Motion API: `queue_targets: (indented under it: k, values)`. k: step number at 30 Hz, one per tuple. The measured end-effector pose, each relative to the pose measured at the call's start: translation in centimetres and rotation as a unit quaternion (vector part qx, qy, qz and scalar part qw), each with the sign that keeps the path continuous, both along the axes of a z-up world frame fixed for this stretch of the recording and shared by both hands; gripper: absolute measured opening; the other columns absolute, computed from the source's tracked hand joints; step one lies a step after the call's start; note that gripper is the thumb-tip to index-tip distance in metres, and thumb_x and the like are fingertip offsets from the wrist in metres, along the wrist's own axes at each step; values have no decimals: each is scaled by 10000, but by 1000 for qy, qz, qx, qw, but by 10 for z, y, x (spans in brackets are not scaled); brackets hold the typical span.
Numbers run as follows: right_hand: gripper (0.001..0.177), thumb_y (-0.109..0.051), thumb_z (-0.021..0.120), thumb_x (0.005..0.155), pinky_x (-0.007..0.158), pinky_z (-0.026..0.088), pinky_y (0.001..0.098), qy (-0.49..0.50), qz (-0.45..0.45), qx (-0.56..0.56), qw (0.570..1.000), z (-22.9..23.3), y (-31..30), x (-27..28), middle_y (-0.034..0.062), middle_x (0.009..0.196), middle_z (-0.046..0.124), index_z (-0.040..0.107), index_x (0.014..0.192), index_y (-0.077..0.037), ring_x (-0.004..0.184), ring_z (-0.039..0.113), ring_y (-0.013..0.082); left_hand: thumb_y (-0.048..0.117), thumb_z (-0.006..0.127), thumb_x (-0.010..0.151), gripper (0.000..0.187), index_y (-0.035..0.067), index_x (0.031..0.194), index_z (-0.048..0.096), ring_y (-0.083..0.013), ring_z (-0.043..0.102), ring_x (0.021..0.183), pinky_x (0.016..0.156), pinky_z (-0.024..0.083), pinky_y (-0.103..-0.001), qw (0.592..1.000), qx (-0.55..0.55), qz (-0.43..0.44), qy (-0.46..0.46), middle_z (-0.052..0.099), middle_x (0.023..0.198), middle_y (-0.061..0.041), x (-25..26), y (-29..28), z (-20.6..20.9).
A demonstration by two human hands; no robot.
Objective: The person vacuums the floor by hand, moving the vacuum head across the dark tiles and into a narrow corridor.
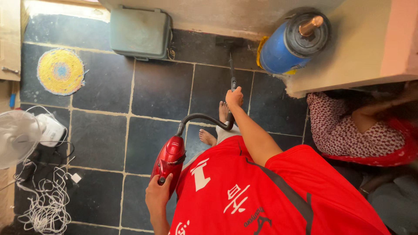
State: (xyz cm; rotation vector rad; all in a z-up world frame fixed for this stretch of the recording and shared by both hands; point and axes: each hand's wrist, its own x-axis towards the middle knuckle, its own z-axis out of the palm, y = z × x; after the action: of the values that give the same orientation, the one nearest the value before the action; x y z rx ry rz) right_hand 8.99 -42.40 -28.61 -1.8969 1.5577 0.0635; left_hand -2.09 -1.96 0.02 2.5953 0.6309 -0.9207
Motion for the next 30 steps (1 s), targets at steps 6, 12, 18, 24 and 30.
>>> queue_targets:
  k: [6,12,18,24,30]
  values:
    - [456,-238,567,925,608,591,437,-43,-72,65,994,20,-12,-45,194,920,747,551,1361,-108,685,719,313,567,701,839,542,124,1150,736,-349,742,1005,872,553,-457,999,-15,-47,-5,782,1023,-134,3,5,-9]
    - [605,-161,562,895,406,539,377,-86,-67,142,984,41,-8,-62,163,805,715,453,1488,-111,458,632,203,579,705,829,575,135,1195,723,-358,735,1013,870,550,-463,997,-23,-69,-26,776,1033,-142,-1,6,-17]
    - [619,-160,582,879,402,528,377,-90,32,154,983,50,12,-58,150,812,716,477,1485,-96,449,627,201,581,700,838,546,129,1142,734,-367,728,1016,868,550,-469,997,-21,-64,-35,771,1037,-143,-16,14,-12]
    - [666,-138,619,831,398,505,380,-82,133,178,972,68,37,-40,164,782,715,465,1478,-89,448,622,212,576,687,839,503,139,1085,725,-363,733,998,866,543,-477,1000,-23,8,5,782,992,-134,-40,18,1]
    - [359,-209,649,860,555,522,392,-42,327,124,936,71,64,-28,152,797,715,642,1192,-74,564,663,250,577,685,863,507,99,1027,722,-375,723,982,848,538,-485,999,-17,49,-6,773,976,-143,-72,17,3]
